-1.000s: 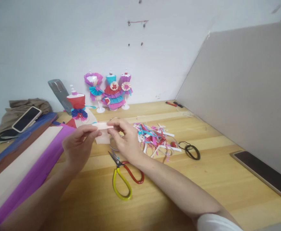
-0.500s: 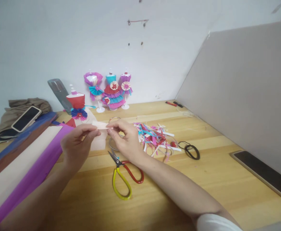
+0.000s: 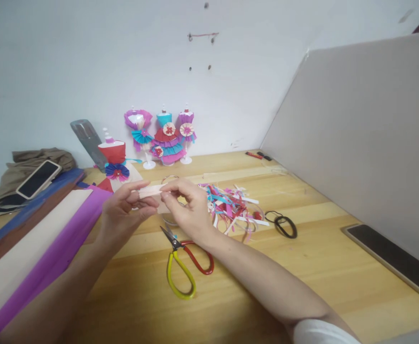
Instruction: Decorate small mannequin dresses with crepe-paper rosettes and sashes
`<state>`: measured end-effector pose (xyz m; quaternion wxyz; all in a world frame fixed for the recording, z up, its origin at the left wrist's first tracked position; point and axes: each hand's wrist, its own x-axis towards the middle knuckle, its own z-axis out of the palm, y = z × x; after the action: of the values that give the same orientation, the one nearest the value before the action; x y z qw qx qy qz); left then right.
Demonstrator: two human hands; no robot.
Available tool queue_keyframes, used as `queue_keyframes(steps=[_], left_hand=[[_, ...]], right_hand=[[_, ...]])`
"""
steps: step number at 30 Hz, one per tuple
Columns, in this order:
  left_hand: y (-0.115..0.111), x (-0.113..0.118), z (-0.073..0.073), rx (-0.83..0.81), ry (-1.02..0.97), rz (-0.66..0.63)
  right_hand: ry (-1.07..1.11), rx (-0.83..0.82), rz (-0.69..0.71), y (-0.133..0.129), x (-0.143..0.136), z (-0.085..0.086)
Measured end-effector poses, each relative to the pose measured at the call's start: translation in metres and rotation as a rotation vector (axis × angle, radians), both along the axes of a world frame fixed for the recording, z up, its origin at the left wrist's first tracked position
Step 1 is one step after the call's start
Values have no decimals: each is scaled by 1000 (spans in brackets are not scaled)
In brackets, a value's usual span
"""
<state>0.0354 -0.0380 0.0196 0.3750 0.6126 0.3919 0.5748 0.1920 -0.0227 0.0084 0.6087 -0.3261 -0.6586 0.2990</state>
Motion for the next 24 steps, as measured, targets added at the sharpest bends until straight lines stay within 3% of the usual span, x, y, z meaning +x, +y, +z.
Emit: queue_keyframes(steps=[11,19,24], left_hand=[[0,4,0,50,-106,85],[4,2,-3,-54,-221,65],[3,7,-5,-72,-240,132]], right_hand=[[61,-32,35,2,-4,-1],[276,-253,88,6,-7,-1],[362,-372,115,8,-9,-3]])
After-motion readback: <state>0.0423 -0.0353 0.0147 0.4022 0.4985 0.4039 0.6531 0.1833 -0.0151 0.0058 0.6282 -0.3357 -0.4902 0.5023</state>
